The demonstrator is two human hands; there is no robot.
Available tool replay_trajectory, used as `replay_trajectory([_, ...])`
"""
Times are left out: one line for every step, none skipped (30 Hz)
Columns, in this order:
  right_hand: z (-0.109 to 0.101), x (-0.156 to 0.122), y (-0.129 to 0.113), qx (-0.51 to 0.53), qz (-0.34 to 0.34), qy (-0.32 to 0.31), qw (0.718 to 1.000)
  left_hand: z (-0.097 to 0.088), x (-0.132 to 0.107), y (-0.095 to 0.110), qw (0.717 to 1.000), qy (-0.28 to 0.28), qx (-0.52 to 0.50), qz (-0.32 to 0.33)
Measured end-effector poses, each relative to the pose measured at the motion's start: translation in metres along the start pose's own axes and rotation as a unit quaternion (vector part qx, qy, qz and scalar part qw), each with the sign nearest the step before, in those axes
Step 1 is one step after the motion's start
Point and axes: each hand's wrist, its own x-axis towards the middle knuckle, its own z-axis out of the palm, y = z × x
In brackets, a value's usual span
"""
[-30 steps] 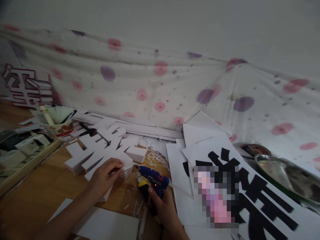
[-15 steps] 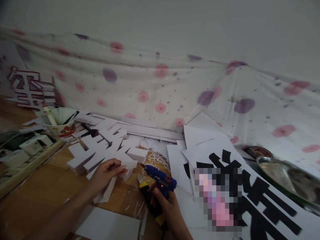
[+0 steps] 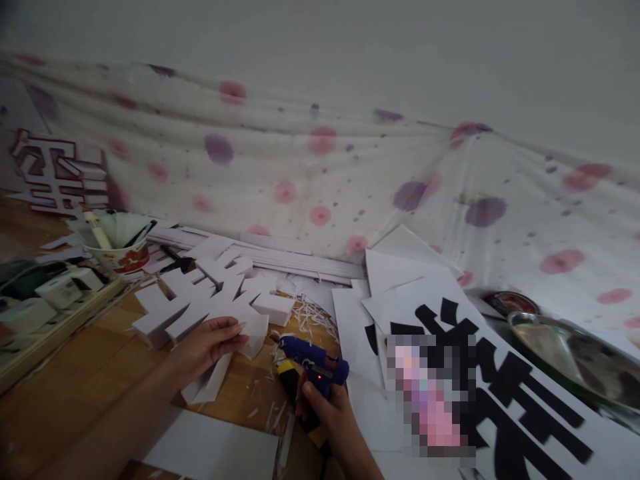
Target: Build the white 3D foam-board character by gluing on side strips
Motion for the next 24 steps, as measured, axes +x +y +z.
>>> replay_trajectory([0.0001, -0.0002, -0.0002, 0.001, -0.001, 0.0, 1.0, -0.0002, 0.0002, -0.0003, 1.0, -0.001, 0.0, 0.0])
replay_trajectory([0.0002, -0.0004, -0.0002, 0.005, -0.002, 0.001, 1.0, -0.0002, 0.0003, -0.0004, 1.0, -0.002, -0.001, 0.0])
replay_trajectory([0.0003, -0.0006, -0.0001, 0.009, -0.003, 0.001, 1.0, -0.0002, 0.0005, -0.0004, 1.0, -0.001, -0.004, 0.0])
replay_trajectory([0.0003, -0.0007, 0.0003, 0.014, -0.002, 0.001, 1.0, -0.0001, 0.0006, -0.0004, 1.0, 0.0, -0.007, -0.001])
replay_trajectory([0.0002, -0.0007, 0.0009, 0.019, 0.0, 0.001, 1.0, 0.0001, 0.0006, -0.0003, 1.0, 0.001, -0.011, -0.002])
replay_trajectory([0.0001, -0.0006, 0.0015, 0.021, 0.0, 0.0, 1.0, 0.0003, 0.0006, -0.0001, 1.0, 0.003, -0.014, -0.003])
replay_trajectory([-0.0002, -0.0004, 0.0023, 0.022, -0.001, 0.0, 1.0, 0.0006, 0.0005, 0.0002, 1.0, 0.004, -0.014, -0.002])
replay_trajectory([-0.0007, -0.0002, 0.0031, 0.021, -0.003, 0.0, 1.0, 0.001, 0.0003, 0.0004, 1.0, 0.003, -0.013, 0.0])
replay_trajectory([-0.0011, 0.0002, 0.0037, 0.019, -0.005, 0.0, 1.0, 0.0015, 0.0, 0.0007, 1.0, 0.002, -0.011, 0.0])
replay_trajectory([-0.0017, 0.0006, 0.0043, 0.015, -0.007, -0.001, 1.0, 0.0019, -0.0004, 0.0011, 1.0, 0.001, -0.009, 0.0])
replay_trajectory([-0.0022, 0.0011, 0.0047, 0.01, -0.009, -0.003, 1.0, 0.0024, -0.0009, 0.0014, 1.0, 0.001, -0.007, 0.001])
replay_trajectory([-0.0026, 0.0015, 0.0049, 0.006, -0.008, -0.008, 1.0, 0.0028, -0.0013, 0.0017, 1.0, 0.001, -0.006, 0.0])
replay_trajectory([-0.0028, 0.0018, 0.0049, 0.004, -0.006, -0.014, 1.0, 0.0031, -0.0016, 0.002, 1.0, 0.002, -0.004, -0.001])
replay_trajectory([-0.0028, 0.0021, 0.0047, 0.005, -0.004, -0.017, 1.0, 0.0034, -0.0019, 0.0021, 1.0, 0.003, -0.003, -0.002])
replay_trajectory([-0.0027, 0.0022, 0.0045, 0.008, -0.003, -0.017, 1.0, 0.0037, -0.002, 0.0023, 1.0, 0.004, -0.001, -0.003])
replay_trajectory([-0.0023, 0.0021, 0.0042, 0.013, -0.004, -0.015, 1.0, 0.0038, -0.0021, 0.0023, 1.0, 0.004, 0.002, -0.004])
replay_trajectory([-0.0019, 0.002, 0.004, 0.016, -0.006, -0.011, 1.0, 0.004, -0.0022, 0.0023, 1.0, 0.003, 0.004, -0.006])
replay_trajectory([-0.0014, 0.0017, 0.0038, 0.018, -0.009, -0.006, 1.0, 0.0041, -0.0022, 0.0023, 1.0, 0.002, 0.005, -0.007])
replay_trajectory([-0.001, 0.0015, 0.0038, 0.019, -0.012, -0.001, 1.0, 0.0042, -0.0023, 0.0022, 1.0, 0.001, 0.006, -0.007])
replay_trajectory([-0.0007, 0.0013, 0.0039, 0.017, -0.012, 0.001, 1.0, 0.0042, -0.0024, 0.002, 1.0, -0.001, 0.007, -0.008])
replay_trajectory([-0.0006, 0.001, 0.004, 0.016, -0.011, 0.003, 1.0, 0.0042, -0.0026, 0.0019, 1.0, -0.002, 0.007, -0.008])
replay_trajectory([-0.0005, 0.0008, 0.0041, 0.016, -0.01, 0.005, 1.0, 0.0042, -0.0028, 0.0016, 1.0, -0.003, 0.009, -0.008])
replay_trajectory([-0.0005, 0.0007, 0.0042, 0.016, -0.01, 0.008, 1.0, 0.0041, -0.003, 0.0014, 1.0, -0.005, 0.012, -0.007])
replay_trajectory([-0.0005, 0.0006, 0.0042, 0.016, -0.01, 0.011, 1.0, 0.0039, -0.0032, 0.0011, 1.0, -0.007, 0.015, -0.006])
